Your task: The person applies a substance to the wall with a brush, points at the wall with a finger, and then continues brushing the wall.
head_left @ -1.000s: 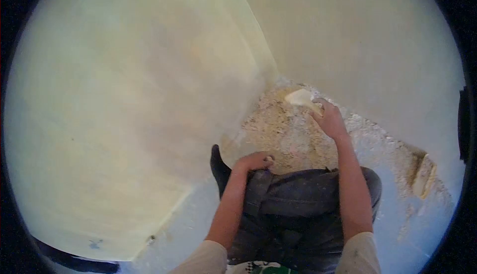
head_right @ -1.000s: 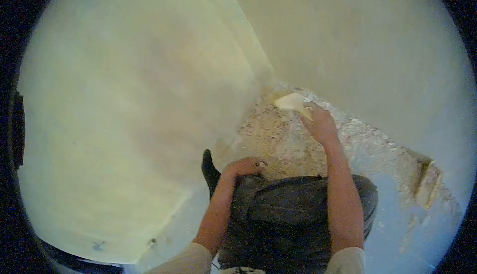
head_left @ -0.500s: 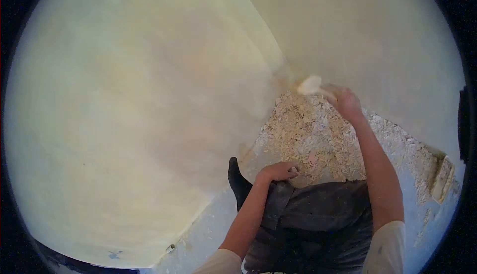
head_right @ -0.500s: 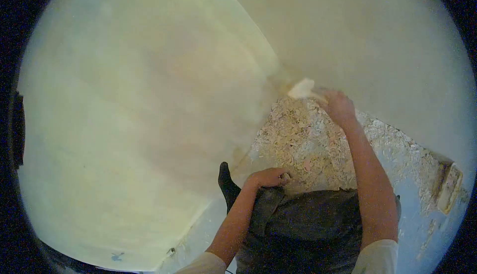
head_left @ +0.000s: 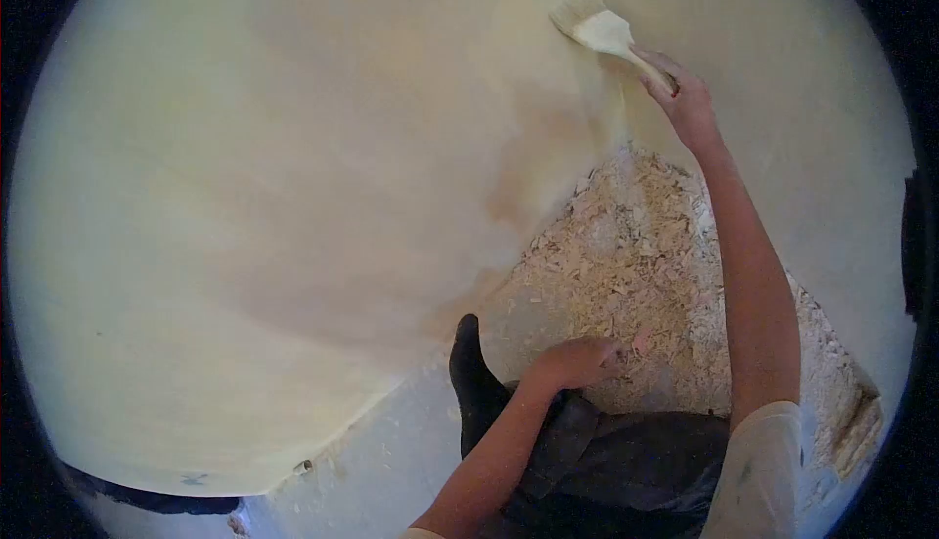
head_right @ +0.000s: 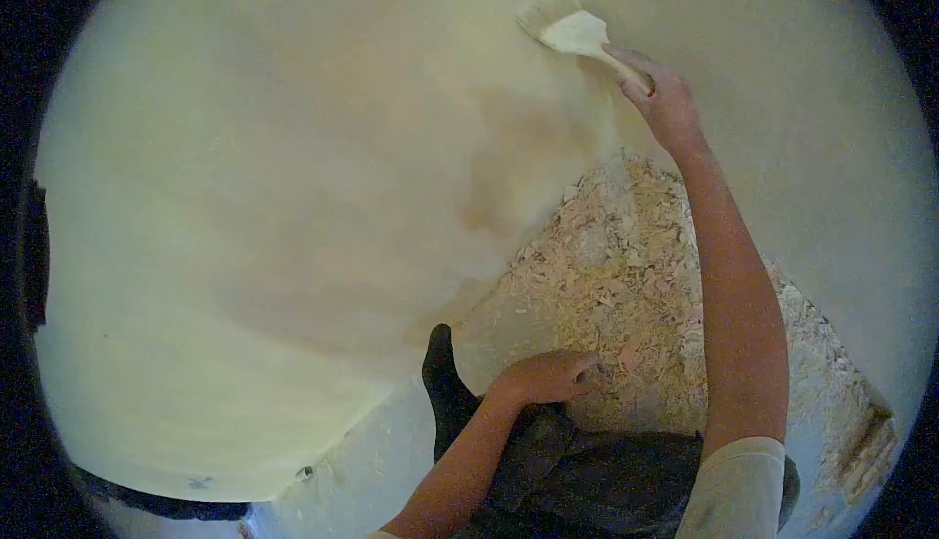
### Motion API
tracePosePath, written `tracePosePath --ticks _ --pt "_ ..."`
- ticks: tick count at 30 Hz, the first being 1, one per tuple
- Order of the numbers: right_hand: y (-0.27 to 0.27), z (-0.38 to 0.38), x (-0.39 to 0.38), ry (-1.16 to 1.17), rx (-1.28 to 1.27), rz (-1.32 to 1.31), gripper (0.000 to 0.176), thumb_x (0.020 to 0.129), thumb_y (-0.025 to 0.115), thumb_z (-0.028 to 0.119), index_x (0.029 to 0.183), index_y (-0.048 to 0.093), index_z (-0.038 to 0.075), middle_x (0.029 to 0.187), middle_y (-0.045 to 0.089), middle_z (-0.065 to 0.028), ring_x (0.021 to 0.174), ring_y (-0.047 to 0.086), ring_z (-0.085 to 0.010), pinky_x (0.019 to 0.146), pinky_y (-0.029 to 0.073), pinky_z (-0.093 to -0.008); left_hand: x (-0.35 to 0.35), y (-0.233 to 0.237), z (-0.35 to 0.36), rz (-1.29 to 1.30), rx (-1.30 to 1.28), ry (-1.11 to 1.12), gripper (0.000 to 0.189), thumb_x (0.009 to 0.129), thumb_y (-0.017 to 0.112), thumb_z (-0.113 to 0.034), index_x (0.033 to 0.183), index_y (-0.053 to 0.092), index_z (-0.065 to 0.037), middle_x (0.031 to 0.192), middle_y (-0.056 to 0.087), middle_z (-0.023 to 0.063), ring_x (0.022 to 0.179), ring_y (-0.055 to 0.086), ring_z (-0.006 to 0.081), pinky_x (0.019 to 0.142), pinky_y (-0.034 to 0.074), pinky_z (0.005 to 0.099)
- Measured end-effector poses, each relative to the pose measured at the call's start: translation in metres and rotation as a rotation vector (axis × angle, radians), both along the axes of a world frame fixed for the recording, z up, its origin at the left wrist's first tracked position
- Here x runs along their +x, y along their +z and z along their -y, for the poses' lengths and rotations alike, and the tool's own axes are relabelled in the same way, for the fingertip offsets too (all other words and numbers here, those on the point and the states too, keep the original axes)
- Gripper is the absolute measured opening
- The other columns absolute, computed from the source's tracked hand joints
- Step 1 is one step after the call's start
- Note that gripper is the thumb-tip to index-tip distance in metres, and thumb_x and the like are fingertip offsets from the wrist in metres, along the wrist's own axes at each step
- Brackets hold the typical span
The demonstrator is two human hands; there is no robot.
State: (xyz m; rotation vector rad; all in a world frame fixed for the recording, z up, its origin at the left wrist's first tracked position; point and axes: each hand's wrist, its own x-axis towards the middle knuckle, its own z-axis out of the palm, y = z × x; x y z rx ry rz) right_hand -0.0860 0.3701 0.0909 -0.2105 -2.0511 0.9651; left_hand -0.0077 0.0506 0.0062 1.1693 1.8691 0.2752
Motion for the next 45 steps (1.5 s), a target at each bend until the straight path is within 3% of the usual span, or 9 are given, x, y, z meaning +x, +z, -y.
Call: tracePosePath --ticks 4,9,16,18,19,20,26,34,45 --pt "-0.031 -0.023 0.002 0.047 0.075 0.038 0.042 0.088 0.064 0.019 0.129 0.058 0.020 0.124 0.062 -0.0105 0.108 0.062 -0.0264 0.091 0.049 -0.0370 -0.001 -0.019 -0.002 0.013 0.009 -0.043 0.043 0.092 0.052 -0.037 0.121 0.053 -0.005 0.113 0.060 0.0230 0.105 0.058 0.0391 0.091 0.046 0.0470" --pt "-0.070 -0.056 0.071 -0.062 0.556 0.700 0.039 0.085 0.064 0.023 0.124 0.061 0.021 0.111 0.066 -0.0145 0.098 0.062 -0.0341 0.089 0.049 -0.0419 -0.008 -0.021 0.003 0.040 0.121 -0.072 0.043 0.092 0.052 -0.037 0.122 0.054 -0.007 0.114 0.061 0.0218 0.106 0.058 0.0386 0.092 0.046 0.0460" --pt "0.010 0.001 0.310 -0.140 0.301 0.939 0.035 0.084 0.064 0.021 0.119 0.064 0.020 0.110 0.067 -0.0114 0.097 0.063 -0.0331 0.088 0.050 -0.0432 -0.005 -0.017 0.014 -0.066 0.116 -0.029 0.035 0.085 0.060 -0.035 0.111 0.064 -0.011 0.102 0.067 0.0184 0.093 0.063 0.0325 0.082 0.049 0.0422" --pt "0.020 0.003 0.389 -0.152 0.165 0.723 0.032 0.083 0.065 0.019 0.115 0.066 0.017 0.105 0.068 -0.0131 0.093 0.064 -0.0335 0.084 0.051 -0.0420 -0.014 -0.026 0.012 -0.055 -0.061 -0.120 0.043 0.086 0.062 -0.036 0.120 0.061 -0.009 0.114 0.065 0.0166 0.104 0.061 0.0305 0.091 0.047 0.0428" --pt "0.030 0.008 0.424 -0.194 0.155 0.793 0.032 0.083 0.065 0.019 0.115 0.066 0.017 0.105 0.068 -0.0131 0.093 0.064 -0.0335 0.084 0.051 -0.0420 -0.023 -0.048 0.021 0.119 0.149 -0.136 0.040 0.085 0.063 -0.033 0.117 0.064 -0.009 0.110 0.067 0.0149 0.100 0.063 0.0270 0.091 0.048 0.0410" --pt "0.044 0.009 0.454 -0.271 0.147 0.882 0.032 0.082 0.066 0.018 0.114 0.067 0.015 0.101 0.068 -0.0143 0.091 0.065 -0.0340 0.083 0.052 -0.0411 -0.011 -0.025 0.019 0.143 -0.033 0.092 0.034 0.081 0.065 -0.019 0.113 0.065 -0.008 0.101 0.069 0.0120 0.089 0.064 0.0222 0.080 0.052 0.0366" --pt "0.095 0.006 0.592 -0.558 0.054 1.334 0.023 0.079 0.069 0.015 0.102 0.071 0.009 0.089 0.069 -0.0152 0.072 0.068 -0.0276 0.070 0.054 -0.0388 -0.017 -0.019 0.013 0.168 -0.050 0.078 0.032 0.088 0.061 -0.026 0.117 0.063 -0.011 0.099 0.068 0.0109 0.083 0.064 0.0196 0.075 0.052 0.0356" --pt "0.085 -0.015 0.671 -0.637 -0.325 1.620 0.028 0.079 0.073 0.027 0.094 0.074 0.003 0.079 0.071 -0.0136 0.061 0.070 -0.0221 0.056 0.055 -0.0355 -0.021 -0.034 0.037 -0.012 0.084 -0.094 0.033 0.088 0.062 -0.029 0.112 0.063 -0.006 0.094 0.067 0.0112 0.084 0.064 0.0196 0.076 0.051 0.0339" --pt "0.035 -0.061 0.720 -0.707 -0.240 1.490 0.020 0.077 0.069 0.017 0.091 0.075 0.004 0.077 0.071 -0.0126 0.059 0.069 -0.0202 0.056 0.056 -0.0343 -0.015 -0.030 0.042 -0.019 -0.013 -0.031 0.034 0.088 0.061 -0.032 0.111 0.065 -0.007 0.097 0.068 0.0121 0.089 0.064 0.0209 0.080 0.050 0.0342"
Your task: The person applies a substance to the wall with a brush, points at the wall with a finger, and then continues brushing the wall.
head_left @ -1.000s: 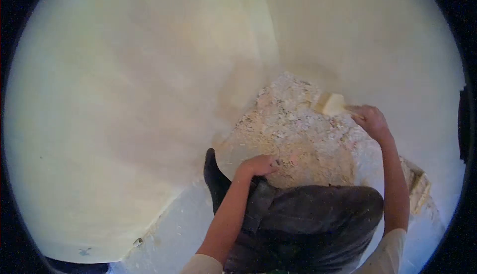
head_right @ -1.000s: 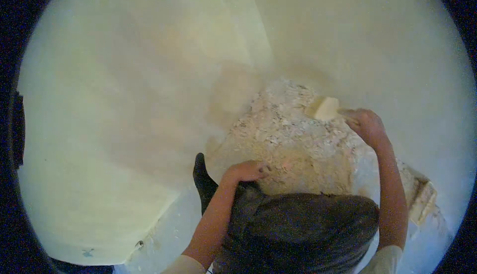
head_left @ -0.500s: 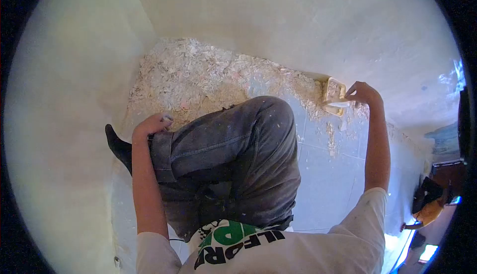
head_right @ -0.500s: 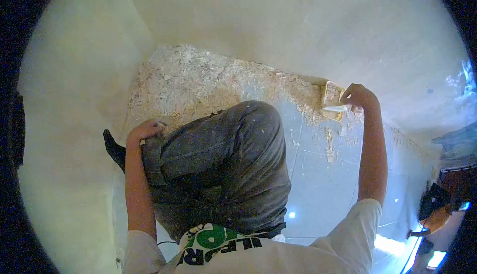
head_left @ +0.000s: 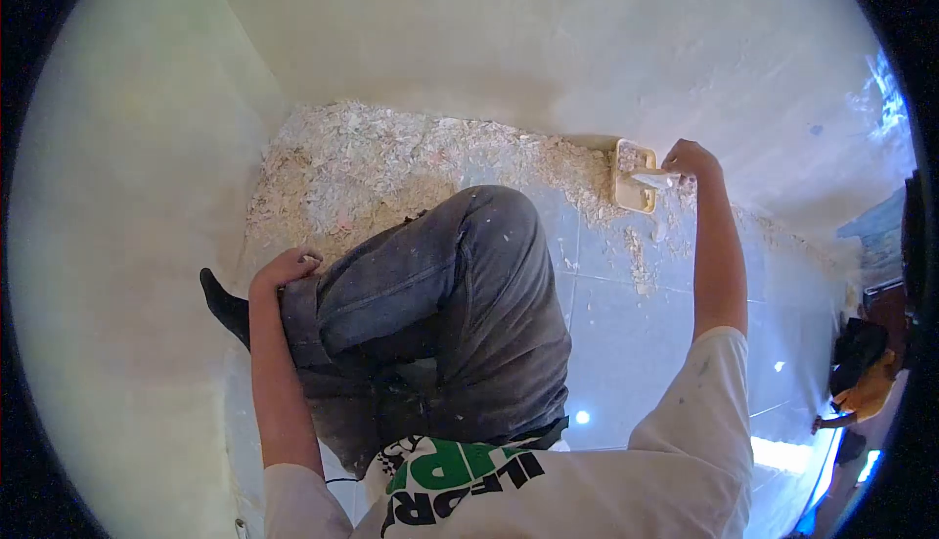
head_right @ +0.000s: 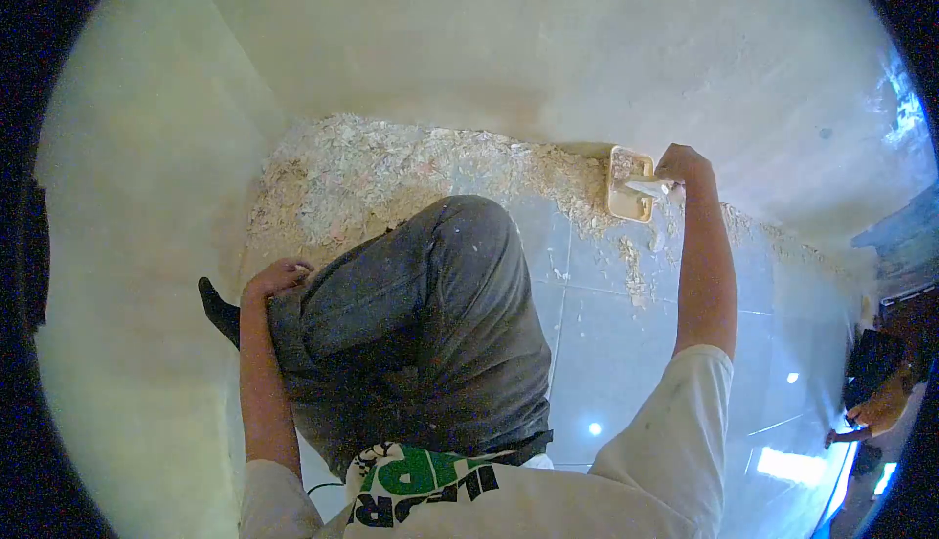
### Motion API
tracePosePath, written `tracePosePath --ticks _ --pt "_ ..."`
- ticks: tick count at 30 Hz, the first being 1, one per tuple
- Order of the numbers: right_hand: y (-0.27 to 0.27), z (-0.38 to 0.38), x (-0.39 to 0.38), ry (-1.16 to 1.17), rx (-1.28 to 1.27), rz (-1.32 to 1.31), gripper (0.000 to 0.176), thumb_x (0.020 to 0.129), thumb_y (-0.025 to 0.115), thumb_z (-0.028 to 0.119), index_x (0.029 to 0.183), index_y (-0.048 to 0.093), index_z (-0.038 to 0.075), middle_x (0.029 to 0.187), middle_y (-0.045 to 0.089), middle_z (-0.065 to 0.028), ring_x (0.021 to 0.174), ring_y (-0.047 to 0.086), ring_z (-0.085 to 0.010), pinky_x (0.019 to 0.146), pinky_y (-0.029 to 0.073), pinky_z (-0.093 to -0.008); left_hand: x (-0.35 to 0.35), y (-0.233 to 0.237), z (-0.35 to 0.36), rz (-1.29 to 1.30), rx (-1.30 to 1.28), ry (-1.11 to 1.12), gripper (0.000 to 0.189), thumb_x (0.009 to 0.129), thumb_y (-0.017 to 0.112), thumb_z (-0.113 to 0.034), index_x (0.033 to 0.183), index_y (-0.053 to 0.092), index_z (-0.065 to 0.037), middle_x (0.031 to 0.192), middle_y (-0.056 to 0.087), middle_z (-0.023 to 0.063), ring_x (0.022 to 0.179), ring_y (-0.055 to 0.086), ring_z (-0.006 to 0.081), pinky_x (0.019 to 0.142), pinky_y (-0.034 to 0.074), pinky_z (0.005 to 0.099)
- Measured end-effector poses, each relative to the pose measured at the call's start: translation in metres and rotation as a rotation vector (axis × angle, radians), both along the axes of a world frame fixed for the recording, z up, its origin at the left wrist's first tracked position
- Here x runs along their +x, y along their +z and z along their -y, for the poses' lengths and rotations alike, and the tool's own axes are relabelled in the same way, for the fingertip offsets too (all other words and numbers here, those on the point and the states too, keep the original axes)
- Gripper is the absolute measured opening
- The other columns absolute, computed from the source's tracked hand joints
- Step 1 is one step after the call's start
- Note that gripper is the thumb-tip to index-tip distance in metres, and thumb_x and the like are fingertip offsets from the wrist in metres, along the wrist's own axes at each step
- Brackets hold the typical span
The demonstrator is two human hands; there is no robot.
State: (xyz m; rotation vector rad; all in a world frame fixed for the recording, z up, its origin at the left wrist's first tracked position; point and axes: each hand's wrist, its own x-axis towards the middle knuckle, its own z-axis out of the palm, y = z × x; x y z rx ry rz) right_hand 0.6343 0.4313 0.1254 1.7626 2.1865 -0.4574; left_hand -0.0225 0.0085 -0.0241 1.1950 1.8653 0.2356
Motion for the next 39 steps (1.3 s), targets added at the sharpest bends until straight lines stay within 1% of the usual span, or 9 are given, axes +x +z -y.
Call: tracePosePath --ticks 5,8,15,17,20,26,29,32,39 --pt "-0.014 -0.003 -0.008 -0.002 0.039 0.129 0.016 0.076 0.067 0.014 0.086 0.074 0.003 0.078 0.072 -0.0114 0.059 0.070 -0.0211 0.058 0.057 -0.0333 0.007 0.010 -0.001 -0.053 0.021 -0.025 0.034 0.088 0.061 -0.030 0.112 0.065 -0.006 0.096 0.069 0.0118 0.088 0.065 0.0202 0.079 0.050 0.0331" --pt "-0.032 -0.015 0.000 -0.013 0.041 0.084 0.017 0.074 0.067 0.016 0.082 0.073 0.002 0.077 0.071 -0.0131 0.058 0.070 -0.0215 0.060 0.057 -0.0343 0.010 0.016 -0.004 -0.003 -0.038 0.003 0.034 0.088 0.061 -0.030 0.112 0.064 -0.006 0.096 0.069 0.0122 0.087 0.065 0.0194 0.080 0.051 0.0326" --pt "-0.044 -0.026 -0.009 0.025 0.084 0.144 0.023 0.071 0.068 0.022 0.076 0.071 -0.001 0.078 0.071 -0.0158 0.063 0.071 -0.0245 0.064 0.057 -0.0380 0.000 0.001 -0.003 0.006 0.013 -0.054 0.034 0.089 0.060 -0.029 0.113 0.064 -0.005 0.092 0.069 0.0112 0.085 0.064 0.0180 0.077 0.050 0.0321" --pt "-0.036 -0.020 -0.018 -0.024 0.055 0.261 0.021 0.078 0.066 0.018 0.095 0.070 0.005 0.091 0.073 -0.0079 0.069 0.072 -0.0218 0.074 0.056 -0.0377 -0.001 0.000 -0.003 -0.036 0.018 -0.078 0.034 0.089 0.060 -0.029 0.112 0.064 -0.005 0.091 0.069 0.0107 0.084 0.064 0.0181 0.077 0.050 0.0323" --pt "-0.035 -0.018 -0.019 -0.032 0.077 0.228 0.020 0.079 0.066 0.017 0.095 0.070 0.006 0.092 0.073 -0.0074 0.070 0.072 -0.0220 0.074 0.057 -0.0374 0.005 0.008 -0.004 -0.020 -0.065 -0.015 0.035 0.089 0.060 -0.031 0.112 0.065 -0.006 0.092 0.068 0.0103 0.083 0.063 0.0184 0.077 0.050 0.0327" --pt "-0.041 -0.023 -0.023 -0.062 0.038 0.259 0.023 0.081 0.065 0.017 0.101 0.068 0.006 0.094 0.072 -0.0099 0.074 0.072 -0.0227 0.074 0.057 -0.0378 -0.002 -0.004 -0.003 -0.033 -0.031 0.010 0.035 0.088 0.061 -0.032 0.111 0.065 -0.006 0.092 0.068 0.0104 0.082 0.063 0.0177 0.075 0.050 0.0328" --pt "-0.046 -0.027 -0.024 -0.047 0.059 0.265 0.024 0.082 0.063 0.016 0.102 0.067 0.005 0.094 0.072 -0.0107 0.073 0.072 -0.0234 0.073 0.058 -0.0386 -0.007 -0.010 -0.002 0.047 0.010 0.002 0.034 0.088 0.061 -0.032 0.111 0.065 -0.006 0.091 0.068 0.0108 0.081 0.064 0.0180 0.075 0.050 0.0330" --pt "-0.045 -0.022 -0.026 0.021 0.096 0.266 0.022 0.082 0.062 0.015 0.100 0.067 0.004 0.092 0.072 -0.0105 0.071 0.071 -0.0232 0.072 0.058 -0.0388 -0.005 -0.008 -0.002 -0.013 0.009 -0.039 0.034 0.088 0.061 -0.032 0.111 0.065 -0.007 0.091 0.068 0.0110 0.081 0.064 0.0185 0.076 0.051 0.0328" --pt "-0.047 -0.028 -0.026 -0.032 0.054 0.242 0.022 0.079 0.064 0.015 0.097 0.068 0.004 0.092 0.072 -0.0125 0.074 0.072 -0.0242 0.068 0.059 -0.0385 0.005 0.008 -0.004 -0.022 -0.034 0.001 0.034 0.089 0.060 -0.033 0.111 0.065 -0.007 0.091 0.069 0.0102 0.083 0.065 0.0185 0.078 0.050 0.0331"
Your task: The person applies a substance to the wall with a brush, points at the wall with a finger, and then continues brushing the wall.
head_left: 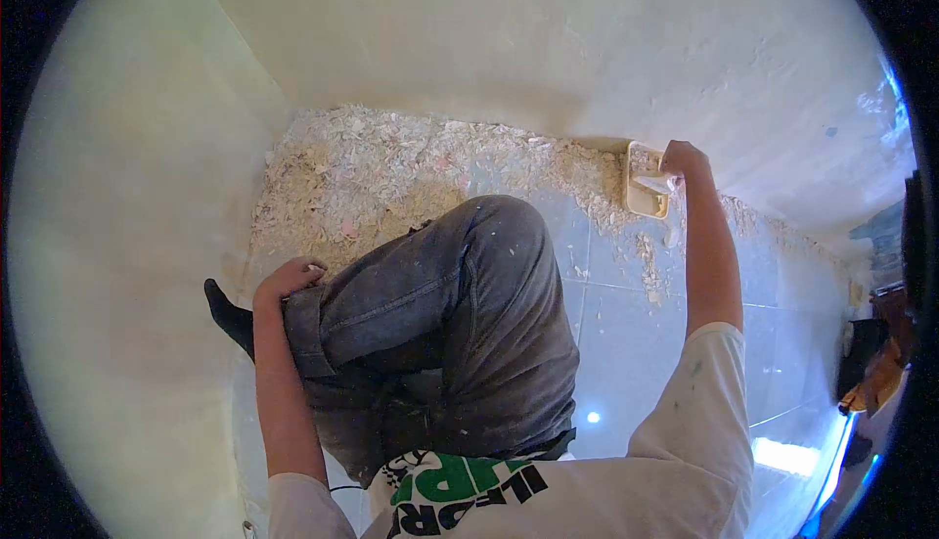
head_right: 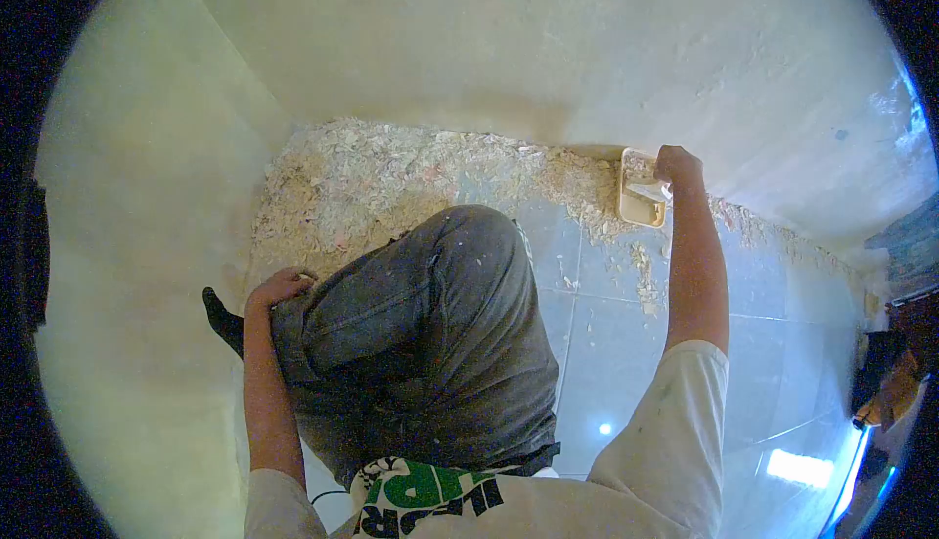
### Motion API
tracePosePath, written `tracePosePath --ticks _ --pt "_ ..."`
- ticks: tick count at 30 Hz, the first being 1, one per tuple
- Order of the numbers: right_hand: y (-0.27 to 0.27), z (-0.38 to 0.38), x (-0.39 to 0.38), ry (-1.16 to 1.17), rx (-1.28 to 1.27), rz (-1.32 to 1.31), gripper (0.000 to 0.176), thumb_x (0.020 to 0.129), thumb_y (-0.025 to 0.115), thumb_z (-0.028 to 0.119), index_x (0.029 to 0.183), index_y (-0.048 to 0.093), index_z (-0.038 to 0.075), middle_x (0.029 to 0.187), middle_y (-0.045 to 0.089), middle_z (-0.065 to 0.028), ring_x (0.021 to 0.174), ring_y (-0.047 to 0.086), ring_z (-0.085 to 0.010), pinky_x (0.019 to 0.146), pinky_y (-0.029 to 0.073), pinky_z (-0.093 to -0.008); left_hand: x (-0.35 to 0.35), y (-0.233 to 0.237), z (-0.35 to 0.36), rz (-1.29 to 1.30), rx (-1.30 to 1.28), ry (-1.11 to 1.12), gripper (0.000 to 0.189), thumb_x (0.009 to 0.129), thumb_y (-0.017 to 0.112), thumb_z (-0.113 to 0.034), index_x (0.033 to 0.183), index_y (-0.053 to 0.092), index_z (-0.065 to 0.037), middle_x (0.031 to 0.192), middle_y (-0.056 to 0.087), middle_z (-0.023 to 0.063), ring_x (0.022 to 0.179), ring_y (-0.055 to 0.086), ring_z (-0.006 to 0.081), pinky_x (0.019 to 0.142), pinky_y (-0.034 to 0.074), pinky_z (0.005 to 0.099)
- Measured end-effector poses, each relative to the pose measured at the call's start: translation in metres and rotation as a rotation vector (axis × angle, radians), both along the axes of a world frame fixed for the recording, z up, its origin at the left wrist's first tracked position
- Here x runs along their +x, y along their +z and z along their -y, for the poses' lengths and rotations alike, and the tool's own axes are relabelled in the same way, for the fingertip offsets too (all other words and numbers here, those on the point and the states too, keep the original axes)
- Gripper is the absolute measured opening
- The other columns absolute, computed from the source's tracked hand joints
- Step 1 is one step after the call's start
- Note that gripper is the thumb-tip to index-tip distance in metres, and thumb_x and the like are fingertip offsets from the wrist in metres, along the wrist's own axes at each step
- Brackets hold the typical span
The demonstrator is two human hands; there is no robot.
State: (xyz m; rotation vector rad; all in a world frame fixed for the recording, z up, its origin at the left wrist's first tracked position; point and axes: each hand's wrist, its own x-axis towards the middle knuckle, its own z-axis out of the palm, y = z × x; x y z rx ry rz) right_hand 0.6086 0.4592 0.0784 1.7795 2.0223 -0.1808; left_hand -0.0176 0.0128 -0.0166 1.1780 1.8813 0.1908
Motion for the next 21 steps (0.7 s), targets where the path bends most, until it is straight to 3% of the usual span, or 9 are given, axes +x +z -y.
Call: tracePosePath --ticks 11,14,21 --pt "-0.010 -0.003 0.015 0.016 0.020 -0.189 0.020 0.082 0.060 0.011 0.090 0.067 -0.005 0.089 0.070 -0.0214 0.066 0.071 -0.0302 0.061 0.060 -0.0402 0.002 0.002 0.000 0.031 -0.018 0.025 0.033 0.089 0.060 -0.030 0.112 0.064 -0.007 0.092 0.068 0.0094 0.085 0.064 0.0174 0.079 0.050 0.0323" --pt "-0.008 -0.002 0.012 -0.003 0.026 -0.185 0.025 0.077 0.069 0.016 0.081 0.068 -0.008 0.079 0.070 -0.0211 0.063 0.071 -0.0261 0.059 0.059 -0.0373 -0.001 -0.003 0.001 0.038 -0.010 0.037 0.033 0.089 0.060 -0.030 0.112 0.064 -0.007 0.092 0.067 0.0086 0.085 0.063 0.0170 0.078 0.050 0.0319" --pt "-0.021 -0.010 0.023 0.025 0.037 -0.243 0.022 0.077 0.067 0.015 0.077 0.068 -0.006 0.074 0.069 -0.0195 0.061 0.070 -0.0256 0.057 0.059 -0.0362 -0.002 -0.002 -0.001 -0.005 0.008 -0.026 0.033 0.090 0.060 -0.031 0.111 0.064 -0.007 0.090 0.067 0.0077 0.083 0.063 0.0159 0.076 0.050 0.0316"
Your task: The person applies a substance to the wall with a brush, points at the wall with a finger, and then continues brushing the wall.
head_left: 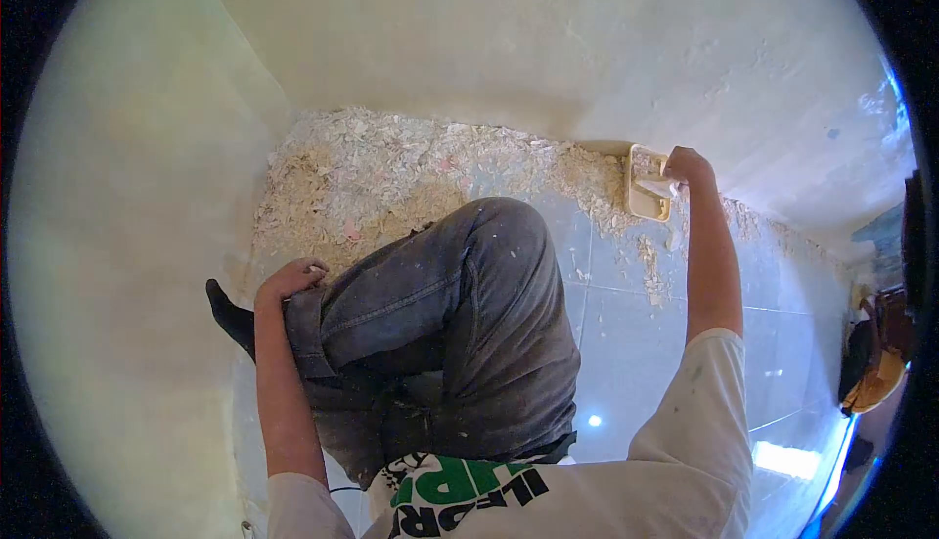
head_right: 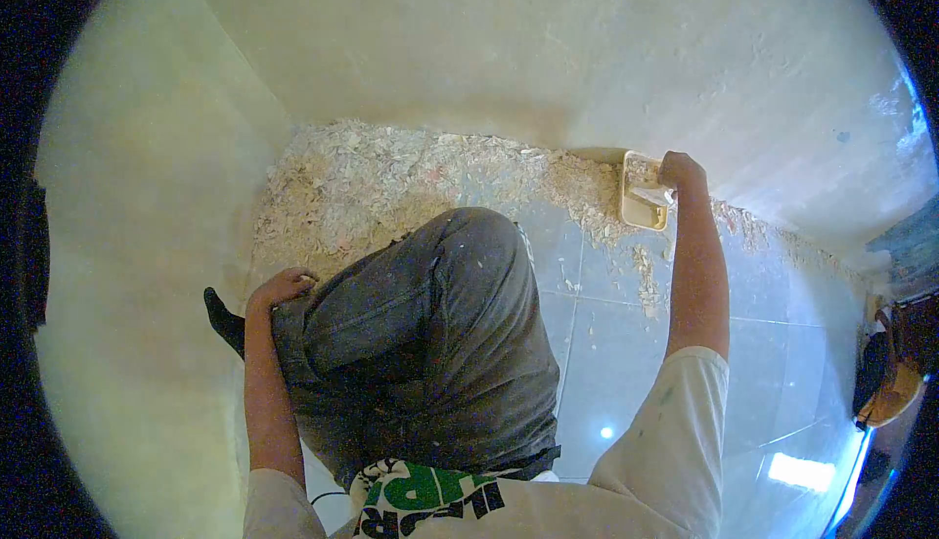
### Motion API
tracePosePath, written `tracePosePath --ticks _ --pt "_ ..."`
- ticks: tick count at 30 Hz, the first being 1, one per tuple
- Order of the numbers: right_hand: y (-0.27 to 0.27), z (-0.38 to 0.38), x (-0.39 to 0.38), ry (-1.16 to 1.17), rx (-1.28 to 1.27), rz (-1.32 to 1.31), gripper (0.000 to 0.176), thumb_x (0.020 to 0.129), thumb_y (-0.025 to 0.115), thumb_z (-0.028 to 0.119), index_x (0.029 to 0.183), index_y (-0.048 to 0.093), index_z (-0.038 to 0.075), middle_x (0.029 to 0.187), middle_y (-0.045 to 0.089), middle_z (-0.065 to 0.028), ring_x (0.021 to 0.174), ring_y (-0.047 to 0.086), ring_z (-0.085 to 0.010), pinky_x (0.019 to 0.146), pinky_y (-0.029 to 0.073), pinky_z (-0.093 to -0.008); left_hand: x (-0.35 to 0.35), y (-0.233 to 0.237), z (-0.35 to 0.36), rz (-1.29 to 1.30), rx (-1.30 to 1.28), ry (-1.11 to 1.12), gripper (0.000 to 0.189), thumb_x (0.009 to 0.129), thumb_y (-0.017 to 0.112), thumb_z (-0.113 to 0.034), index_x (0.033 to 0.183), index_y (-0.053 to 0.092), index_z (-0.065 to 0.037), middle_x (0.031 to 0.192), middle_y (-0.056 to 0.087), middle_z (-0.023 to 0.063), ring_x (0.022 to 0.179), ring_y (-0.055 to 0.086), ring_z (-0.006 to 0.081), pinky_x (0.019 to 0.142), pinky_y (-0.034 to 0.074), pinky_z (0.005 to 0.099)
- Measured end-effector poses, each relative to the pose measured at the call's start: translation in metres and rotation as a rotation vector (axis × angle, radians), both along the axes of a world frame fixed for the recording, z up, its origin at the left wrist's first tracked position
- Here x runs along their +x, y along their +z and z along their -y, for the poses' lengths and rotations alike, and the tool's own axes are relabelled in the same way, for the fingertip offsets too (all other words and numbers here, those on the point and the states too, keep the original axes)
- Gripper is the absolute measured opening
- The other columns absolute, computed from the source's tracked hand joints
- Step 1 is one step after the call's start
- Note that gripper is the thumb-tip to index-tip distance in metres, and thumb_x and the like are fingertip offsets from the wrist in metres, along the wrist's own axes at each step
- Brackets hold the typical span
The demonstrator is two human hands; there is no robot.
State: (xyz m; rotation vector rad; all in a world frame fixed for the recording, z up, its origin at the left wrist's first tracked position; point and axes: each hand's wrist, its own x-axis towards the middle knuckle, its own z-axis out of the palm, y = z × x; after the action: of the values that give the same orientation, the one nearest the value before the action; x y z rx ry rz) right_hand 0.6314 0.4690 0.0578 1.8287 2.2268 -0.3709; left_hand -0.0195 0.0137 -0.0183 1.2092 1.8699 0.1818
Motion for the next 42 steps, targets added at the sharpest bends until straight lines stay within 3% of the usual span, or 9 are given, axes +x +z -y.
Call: tracePosePath --ticks 8,12,15,18,26,30,31,38,42 --pt "0.015 0.013 -0.006 0.048 -0.054 0.079 0.023 0.080 0.060 0.013 0.088 0.067 -0.007 0.088 0.069 -0.0230 0.070 0.071 -0.0286 0.067 0.059 -0.0394 -0.001 -0.003 0.000 0.008 0.001 0.019 0.033 0.090 0.060 -0.032 0.111 0.064 -0.007 0.093 0.068 0.0087 0.084 0.063 0.0167 0.078 0.050 0.0322" --pt "0.001 0.011 0.006 0.032 -0.059 0.097 0.024 0.080 0.059 0.015 0.086 0.068 -0.006 0.085 0.070 -0.0212 0.070 0.071 -0.0281 0.071 0.058 -0.0383 0.005 0.004 0.000 0.043 -0.007 0.060 0.033 0.089 0.060 -0.030 0.110 0.064 -0.006 0.096 0.068 0.0100 0.085 0.064 0.0177 0.079 0.050 0.0321" --pt "-0.005 0.015 0.017 0.096 0.151 0.107 0.017 0.081 0.064 0.016 0.083 0.073 0.002 0.075 0.071 -0.0144 0.060 0.070 -0.0222 0.061 0.058 -0.0352 0.007 0.008 0.000 0.060 -0.012 0.089 0.033 0.088 0.060 -0.029 0.110 0.064 -0.005 0.097 0.068 0.0109 0.086 0.064 0.0183 0.079 0.050 0.0321" --pt "0.014 0.032 0.017 0.016 -0.010 -0.016 0.021 0.079 0.061 0.019 0.081 0.070 0.000 0.075 0.070 -0.0156 0.064 0.071 -0.0248 0.070 0.058 -0.0370 0.005 0.007 0.003 0.037 0.026 0.047 0.033 0.087 0.060 -0.028 0.111 0.064 -0.004 0.098 0.068 0.0113 0.087 0.064 0.0189 0.079 0.050 0.0324" --pt "0.041 0.068 0.053 -0.049 0.049 -0.286 0.024 0.086 0.066 0.024 0.097 0.074 0.004 0.071 0.070 -0.0102 0.055 0.066 -0.0162 0.053 0.053 -0.0317 0.006 0.007 0.000 -0.032 0.032 0.000 0.036 0.087 0.060 -0.030 0.111 0.063 -0.003 0.099 0.068 0.0122 0.086 0.065 0.0214 0.080 0.050 0.0337" --pt "0.044 0.087 0.070 -0.162 0.036 -0.428 0.029 0.091 0.060 0.028 0.102 0.072 0.004 0.057 0.062 -0.0079 0.038 0.047 -0.0101 0.036 0.037 -0.0259 -0.003 -0.009 0.003 0.038 0.075 0.023 0.036 0.086 0.060 -0.031 0.111 0.064 -0.005 0.100 0.068 0.0133 0.089 0.065 0.0225 0.081 0.050 0.0349" --pt "0.042 0.094 0.072 -0.161 0.039 -0.485 0.033 0.093 0.058 0.033 0.098 0.071 0.004 0.056 0.061 -0.0065 0.035 0.038 -0.0076 0.034 0.031 -0.0251 -0.001 -0.005 0.003 0.010 0.090 0.003 0.036 0.086 0.061 -0.031 0.111 0.064 -0.005 0.099 0.068 0.0135 0.090 0.065 0.0229 0.082 0.050 0.0353" --pt "-0.024 0.158 0.071 -0.269 0.375 -0.639 0.051 0.097 0.049 0.044 0.089 0.067 -0.003 0.053 0.050 -0.0047 0.045 0.044 -0.0135 0.045 0.036 -0.0335 0.001 -0.001 0.003 -0.034 0.118 -0.008 0.032 0.088 0.060 -0.029 0.110 0.065 -0.006 0.100 0.068 0.0135 0.089 0.065 0.0219 0.079 0.051 0.0360" --pt "-0.071 0.205 0.053 -0.441 0.396 -0.937 0.046 0.100 0.045 0.040 0.093 0.068 0.001 0.056 0.045 0.0019 0.045 0.038 -0.0074 0.043 0.032 -0.0282 0.002 0.000 0.003 -0.027 0.103 -0.017 0.033 0.088 0.059 -0.029 0.111 0.064 -0.006 0.099 0.068 0.0149 0.091 0.065 0.0242 0.081 0.050 0.0370"
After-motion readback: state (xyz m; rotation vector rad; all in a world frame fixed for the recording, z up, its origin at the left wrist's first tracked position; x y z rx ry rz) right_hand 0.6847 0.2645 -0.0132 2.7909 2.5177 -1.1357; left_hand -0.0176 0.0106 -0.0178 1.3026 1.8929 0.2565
